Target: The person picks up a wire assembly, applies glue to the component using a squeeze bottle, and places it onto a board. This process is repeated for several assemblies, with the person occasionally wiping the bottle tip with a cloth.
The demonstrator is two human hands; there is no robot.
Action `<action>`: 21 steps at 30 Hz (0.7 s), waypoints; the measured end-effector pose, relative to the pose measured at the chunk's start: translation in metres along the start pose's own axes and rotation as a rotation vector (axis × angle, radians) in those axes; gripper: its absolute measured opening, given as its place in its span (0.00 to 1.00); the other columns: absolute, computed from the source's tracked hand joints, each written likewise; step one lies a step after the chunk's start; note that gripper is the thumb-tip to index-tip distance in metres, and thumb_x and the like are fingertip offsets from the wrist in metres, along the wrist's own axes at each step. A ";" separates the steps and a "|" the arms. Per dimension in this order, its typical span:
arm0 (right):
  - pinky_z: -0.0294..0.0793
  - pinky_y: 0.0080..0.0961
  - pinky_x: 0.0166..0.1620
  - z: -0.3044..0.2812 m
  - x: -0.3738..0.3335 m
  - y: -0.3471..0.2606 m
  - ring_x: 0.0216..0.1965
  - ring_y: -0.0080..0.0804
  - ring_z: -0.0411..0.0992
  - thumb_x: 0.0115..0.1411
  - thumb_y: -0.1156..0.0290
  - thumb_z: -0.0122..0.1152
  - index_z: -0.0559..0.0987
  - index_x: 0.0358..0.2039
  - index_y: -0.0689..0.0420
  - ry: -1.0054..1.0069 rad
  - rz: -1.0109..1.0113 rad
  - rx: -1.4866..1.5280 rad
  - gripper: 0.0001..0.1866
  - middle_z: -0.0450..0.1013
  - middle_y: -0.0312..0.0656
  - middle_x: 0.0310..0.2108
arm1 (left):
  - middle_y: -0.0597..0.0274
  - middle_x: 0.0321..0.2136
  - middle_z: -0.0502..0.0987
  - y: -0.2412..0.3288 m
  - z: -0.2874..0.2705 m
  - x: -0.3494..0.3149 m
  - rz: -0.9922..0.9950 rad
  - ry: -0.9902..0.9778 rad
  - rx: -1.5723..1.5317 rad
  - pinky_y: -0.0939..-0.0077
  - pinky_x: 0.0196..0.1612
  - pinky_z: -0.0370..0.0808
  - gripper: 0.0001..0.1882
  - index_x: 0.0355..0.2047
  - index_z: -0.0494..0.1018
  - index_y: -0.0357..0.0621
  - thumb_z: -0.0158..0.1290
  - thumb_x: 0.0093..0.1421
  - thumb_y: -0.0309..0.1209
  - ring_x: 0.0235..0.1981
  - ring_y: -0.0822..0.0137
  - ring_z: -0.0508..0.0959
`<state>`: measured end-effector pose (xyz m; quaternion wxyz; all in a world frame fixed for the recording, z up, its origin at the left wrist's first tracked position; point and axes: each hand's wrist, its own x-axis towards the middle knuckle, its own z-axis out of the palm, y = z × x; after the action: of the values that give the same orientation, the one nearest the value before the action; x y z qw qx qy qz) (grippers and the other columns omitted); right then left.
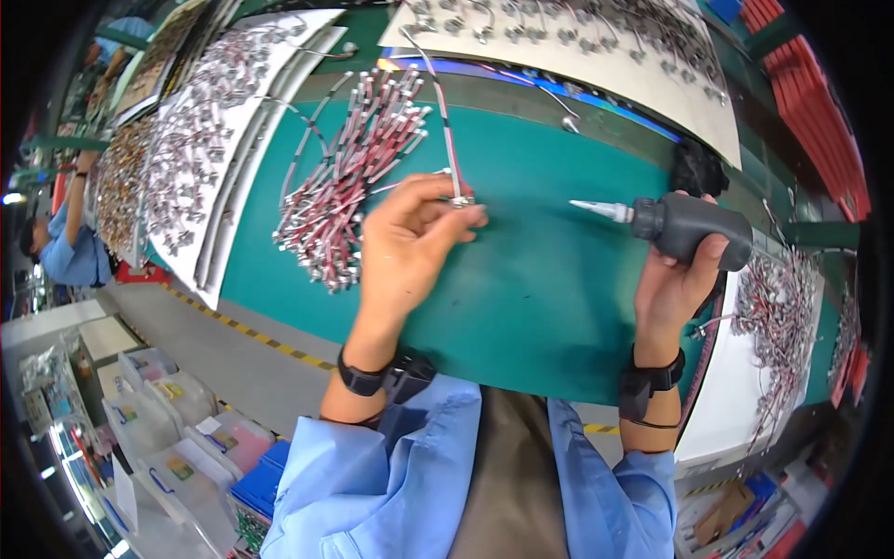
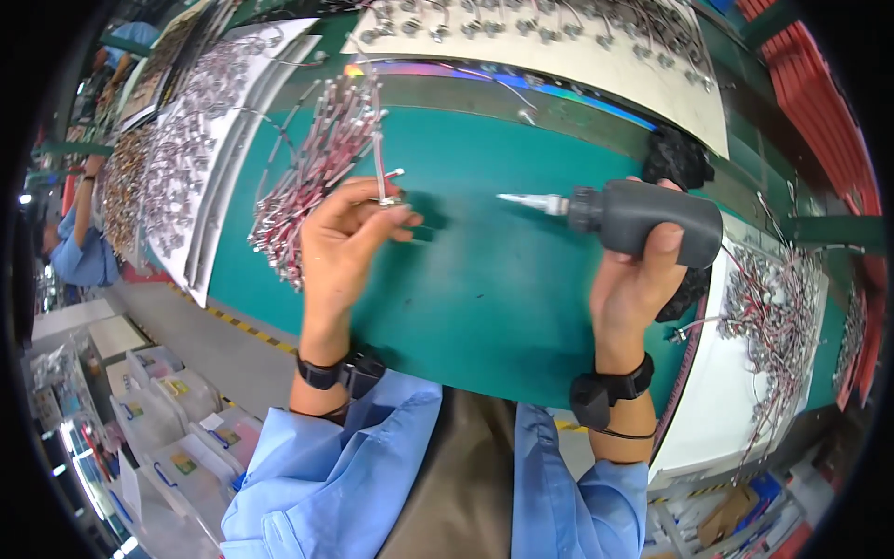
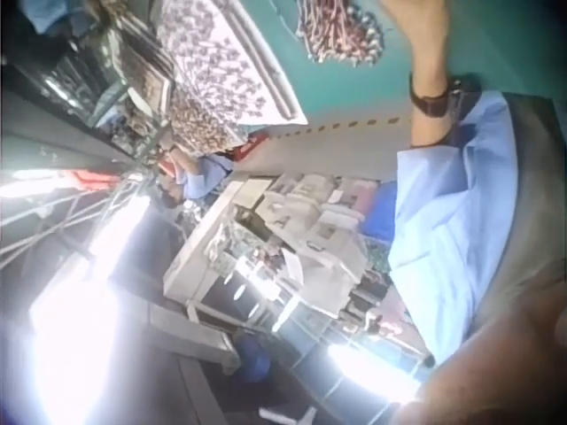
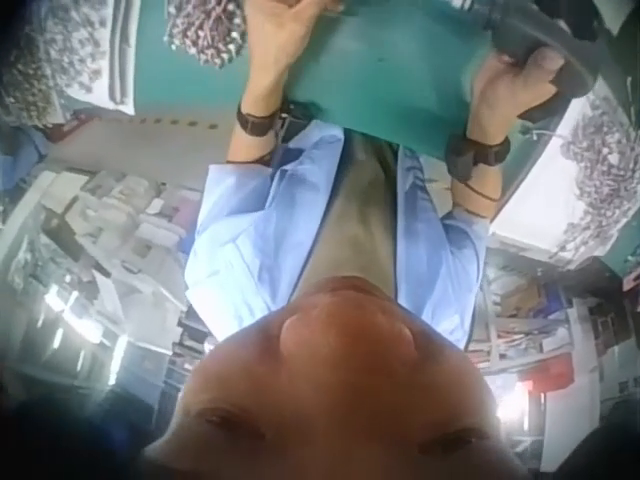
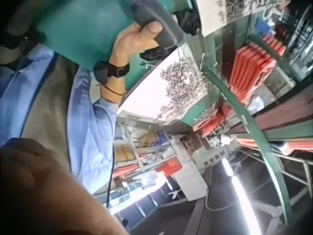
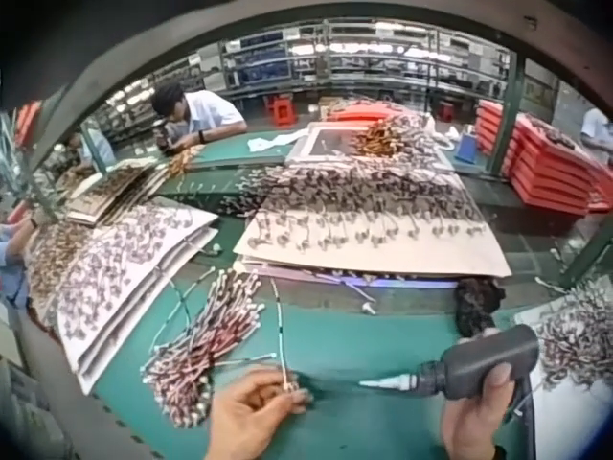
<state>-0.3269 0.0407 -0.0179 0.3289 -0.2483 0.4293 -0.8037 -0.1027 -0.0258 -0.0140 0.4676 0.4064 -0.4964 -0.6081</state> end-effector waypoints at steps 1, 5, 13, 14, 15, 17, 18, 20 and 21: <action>0.65 0.19 0.36 0.002 -0.002 0.001 0.29 0.21 0.63 0.54 0.52 0.54 0.62 0.46 0.62 -0.023 -0.066 -0.027 0.29 0.64 0.41 0.38 | 0.55 0.35 0.70 -0.007 0.009 0.000 -0.015 -0.012 -0.011 0.82 0.28 0.75 0.10 0.34 0.69 0.29 0.50 0.49 0.14 0.30 0.68 0.77; 0.67 0.26 0.44 0.011 -0.013 0.001 0.39 0.30 0.67 0.48 0.50 0.59 0.61 0.48 0.63 -0.077 -0.169 -0.107 0.35 0.63 0.44 0.41 | 0.55 0.37 0.68 -0.023 0.027 -0.004 0.077 -0.003 -0.041 0.83 0.28 0.75 0.10 0.33 0.69 0.27 0.50 0.48 0.13 0.30 0.68 0.77; 0.65 0.31 0.49 0.005 -0.028 0.005 0.46 0.35 0.65 0.46 0.46 0.58 0.60 0.50 0.62 -0.220 -0.223 -0.259 0.39 0.59 0.44 0.46 | 0.56 0.36 0.68 -0.022 0.034 -0.006 0.050 -0.025 0.015 0.86 0.26 0.75 0.09 0.32 0.70 0.27 0.50 0.47 0.12 0.28 0.70 0.76; 0.66 0.31 0.49 0.007 -0.029 0.005 0.46 0.35 0.65 0.46 0.46 0.59 0.60 0.50 0.62 -0.211 -0.231 -0.284 0.39 0.59 0.43 0.46 | 0.56 0.35 0.68 -0.022 0.034 -0.006 0.047 -0.023 0.020 0.86 0.26 0.75 0.09 0.31 0.71 0.27 0.50 0.47 0.12 0.28 0.71 0.76; 0.66 0.31 0.49 0.008 -0.030 0.005 0.46 0.35 0.65 0.46 0.46 0.59 0.60 0.50 0.62 -0.202 -0.239 -0.308 0.40 0.59 0.43 0.46 | 0.56 0.35 0.68 -0.022 0.034 -0.007 0.045 -0.021 0.025 0.87 0.26 0.75 0.09 0.31 0.71 0.27 0.50 0.47 0.11 0.27 0.72 0.75; 0.66 0.31 0.49 0.008 -0.031 0.005 0.46 0.35 0.65 0.46 0.46 0.59 0.60 0.50 0.61 -0.209 -0.248 -0.322 0.39 0.59 0.43 0.46 | 0.57 0.35 0.68 -0.022 0.034 -0.007 0.041 -0.015 0.030 0.87 0.25 0.75 0.09 0.30 0.71 0.27 0.50 0.46 0.11 0.27 0.73 0.75; 0.67 0.31 0.48 0.009 -0.031 0.006 0.45 0.35 0.65 0.45 0.46 0.59 0.60 0.50 0.61 -0.213 -0.261 -0.335 0.39 0.59 0.43 0.46 | 0.57 0.34 0.67 -0.023 0.034 -0.007 0.044 -0.018 0.034 0.87 0.25 0.75 0.09 0.30 0.71 0.27 0.51 0.46 0.11 0.26 0.73 0.75; 0.67 0.31 0.48 0.009 -0.031 0.006 0.45 0.35 0.65 0.45 0.47 0.59 0.60 0.50 0.61 -0.218 -0.274 -0.348 0.39 0.59 0.43 0.46 | 0.59 0.32 0.67 -0.023 0.034 -0.007 0.051 -0.024 0.043 0.88 0.25 0.75 0.09 0.30 0.71 0.28 0.51 0.45 0.11 0.25 0.75 0.74; 0.67 0.31 0.48 0.009 -0.031 0.006 0.45 0.35 0.65 0.45 0.47 0.60 0.60 0.50 0.61 -0.212 -0.276 -0.348 0.39 0.59 0.43 0.46 | 0.59 0.32 0.67 -0.023 0.034 -0.007 0.051 -0.022 0.042 0.88 0.25 0.75 0.09 0.30 0.71 0.28 0.51 0.45 0.11 0.25 0.75 0.74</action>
<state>-0.2980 0.0565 -0.0220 0.2114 -0.4404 0.4866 -0.7243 -0.1371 -0.0102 -0.0304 0.4686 0.3967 -0.5243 -0.5899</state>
